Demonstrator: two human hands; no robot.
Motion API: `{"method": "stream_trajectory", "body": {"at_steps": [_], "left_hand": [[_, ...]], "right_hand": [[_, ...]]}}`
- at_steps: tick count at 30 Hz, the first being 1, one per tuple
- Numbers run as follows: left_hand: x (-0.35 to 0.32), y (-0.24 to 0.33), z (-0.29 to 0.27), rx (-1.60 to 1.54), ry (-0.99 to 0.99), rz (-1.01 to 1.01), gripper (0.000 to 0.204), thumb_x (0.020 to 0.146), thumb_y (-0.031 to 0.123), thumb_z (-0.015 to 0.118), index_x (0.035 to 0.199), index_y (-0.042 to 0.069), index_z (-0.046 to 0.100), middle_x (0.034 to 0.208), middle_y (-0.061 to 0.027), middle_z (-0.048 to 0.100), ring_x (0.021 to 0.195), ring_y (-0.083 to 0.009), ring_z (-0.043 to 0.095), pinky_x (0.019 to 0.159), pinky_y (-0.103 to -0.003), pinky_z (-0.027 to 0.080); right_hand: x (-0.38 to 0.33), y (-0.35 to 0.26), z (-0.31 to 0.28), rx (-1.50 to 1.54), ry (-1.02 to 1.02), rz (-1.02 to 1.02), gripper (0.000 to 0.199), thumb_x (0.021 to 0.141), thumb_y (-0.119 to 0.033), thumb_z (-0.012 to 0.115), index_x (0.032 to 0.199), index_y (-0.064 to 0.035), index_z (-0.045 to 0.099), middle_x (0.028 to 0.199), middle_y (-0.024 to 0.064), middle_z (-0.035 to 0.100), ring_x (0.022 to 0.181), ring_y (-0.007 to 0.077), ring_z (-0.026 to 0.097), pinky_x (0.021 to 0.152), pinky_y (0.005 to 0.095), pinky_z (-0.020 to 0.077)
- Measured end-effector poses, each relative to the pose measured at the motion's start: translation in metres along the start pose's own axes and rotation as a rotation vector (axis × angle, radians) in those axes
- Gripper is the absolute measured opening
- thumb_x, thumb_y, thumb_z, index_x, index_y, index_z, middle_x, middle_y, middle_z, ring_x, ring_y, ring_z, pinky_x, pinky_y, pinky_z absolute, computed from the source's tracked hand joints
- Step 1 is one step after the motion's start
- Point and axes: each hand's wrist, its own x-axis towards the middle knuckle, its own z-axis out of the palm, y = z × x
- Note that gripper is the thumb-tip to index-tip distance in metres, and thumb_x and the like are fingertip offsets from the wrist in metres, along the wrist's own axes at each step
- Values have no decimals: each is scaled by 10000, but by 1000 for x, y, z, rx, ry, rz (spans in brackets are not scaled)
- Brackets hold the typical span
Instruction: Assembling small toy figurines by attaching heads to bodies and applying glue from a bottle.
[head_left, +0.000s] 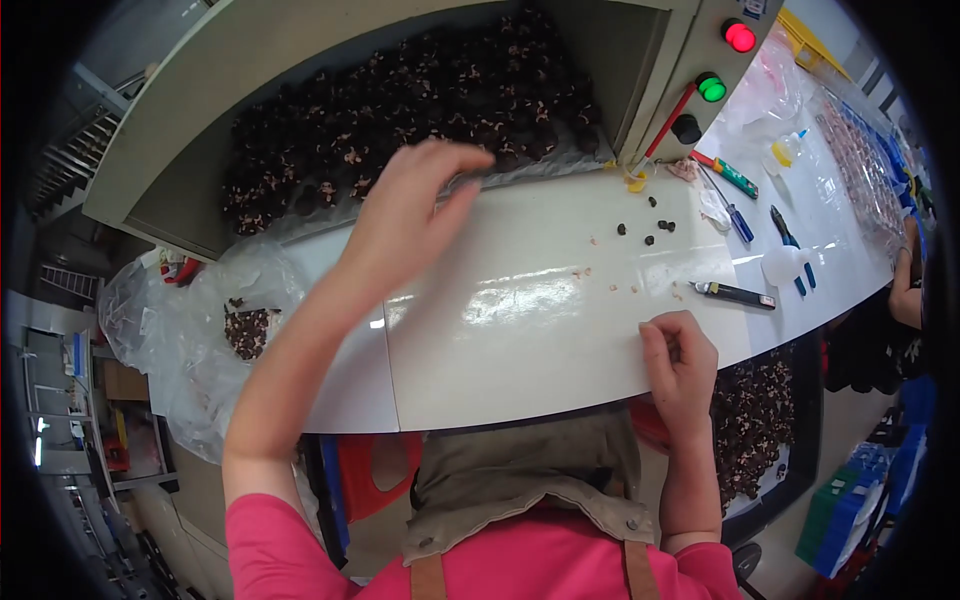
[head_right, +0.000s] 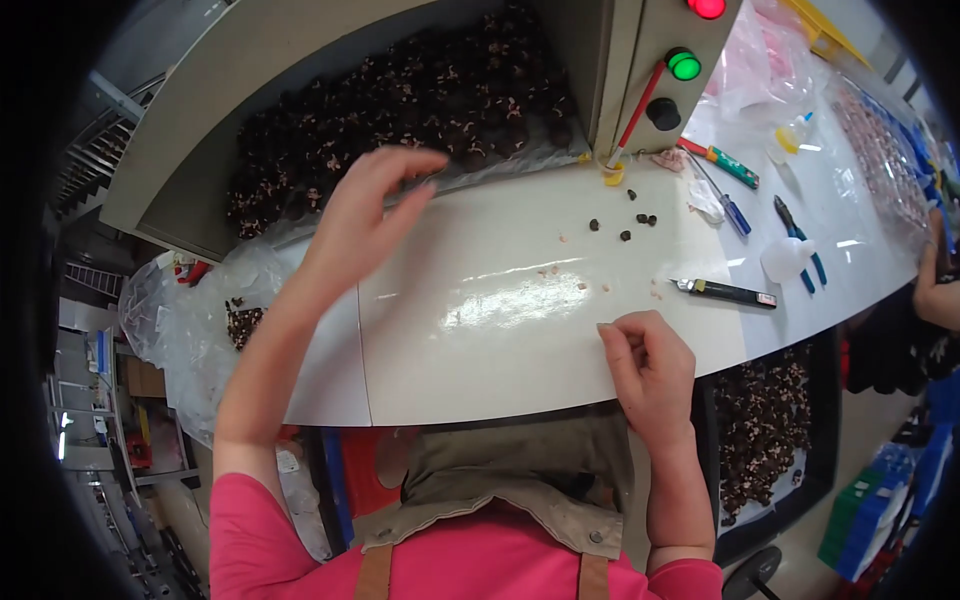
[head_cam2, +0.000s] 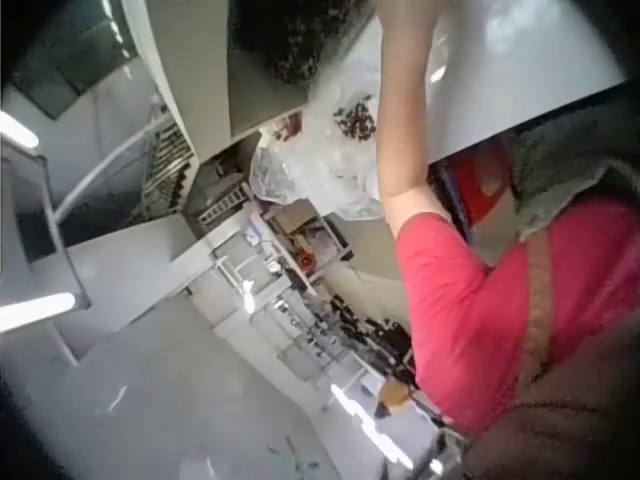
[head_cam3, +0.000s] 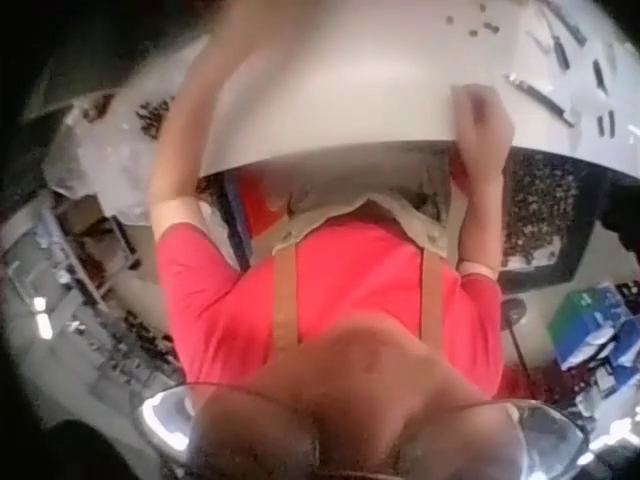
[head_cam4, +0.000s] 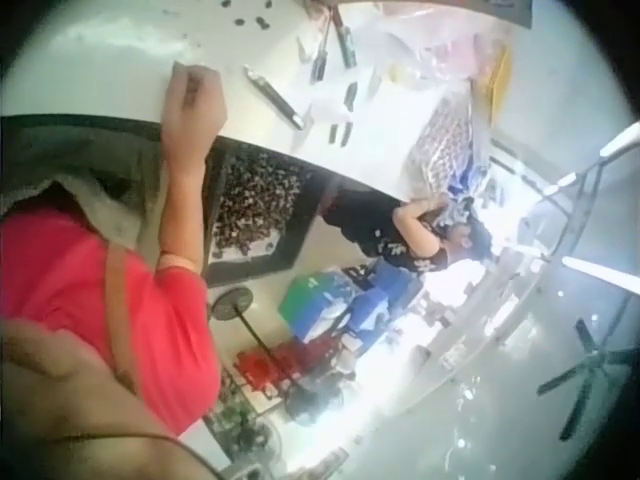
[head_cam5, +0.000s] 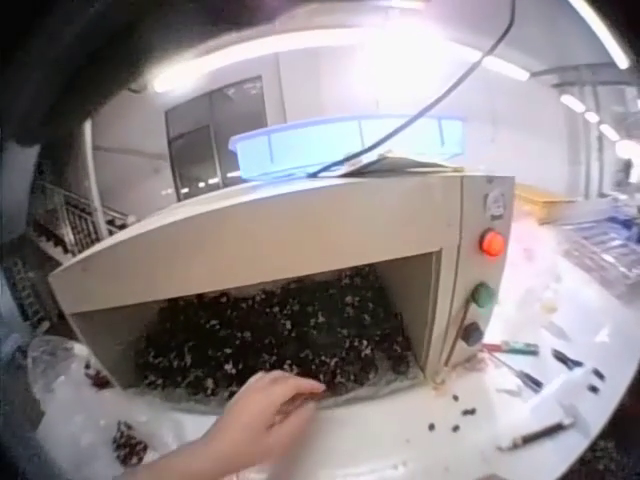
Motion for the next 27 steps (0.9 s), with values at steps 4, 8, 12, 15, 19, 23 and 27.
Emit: {"method": "stream_trajectory", "body": {"at_steps": [4,8,12,15,19,23,27], "left_hand": [[76,-31,26,42,63,-49,319,814,174,599,1118,78,597,1108,-163,598,1043,-312,568,882,-366,459],[138,-37,49,77,-67,-128,371,775,184,619,1132,88,593,1098,-170,606,1051,-315,570,907,-369,454],[164,-53,81,111,-160,-35,414,774,130,631,1174,54,559,1096,-154,606,1056,-254,571,934,-336,428],[160,-72,80,11,-117,-6,287,808,102,614,1088,45,586,1049,-113,617,1024,-202,571,919,-328,426],[155,-80,76,35,79,-46,243,828,95,611,1064,48,577,914,-80,625,914,-150,586,829,-288,449],[155,-35,84,-4,40,-5,283,834,79,598,1114,50,572,923,-90,623,916,-152,587,821,-288,452],[154,-55,89,137,-74,94,345,840,68,572,1184,65,540,1000,-125,626,953,-198,596,849,-308,446]], "right_hand": [[-2,2,-7,-7,-7,-19,84,859,-29,599,811,12,544,650,-13,507,584,29,426,526,181,369],[-2,7,-13,-29,3,-9,79,855,-28,606,808,10,557,648,-13,514,587,24,444,517,184,374],[3,15,-21,-84,85,-46,80,841,-35,624,804,7,567,639,18,536,555,49,475,500,203,389],[10,20,-31,-94,36,-162,98,814,-58,656,788,-4,579,635,77,558,517,125,528,485,246,412],[7,25,-44,-61,49,-138,104,806,-83,667,780,-19,591,625,81,560,500,171,544,481,277,424],[5,31,-61,-178,102,-162,125,810,-126,668,773,-34,592,630,87,565,513,213,556,489,306,435],[-4,28,-58,-211,108,-249,164,815,-183,660,754,-56,574,647,86,577,555,254,573,506,345,442]]}}
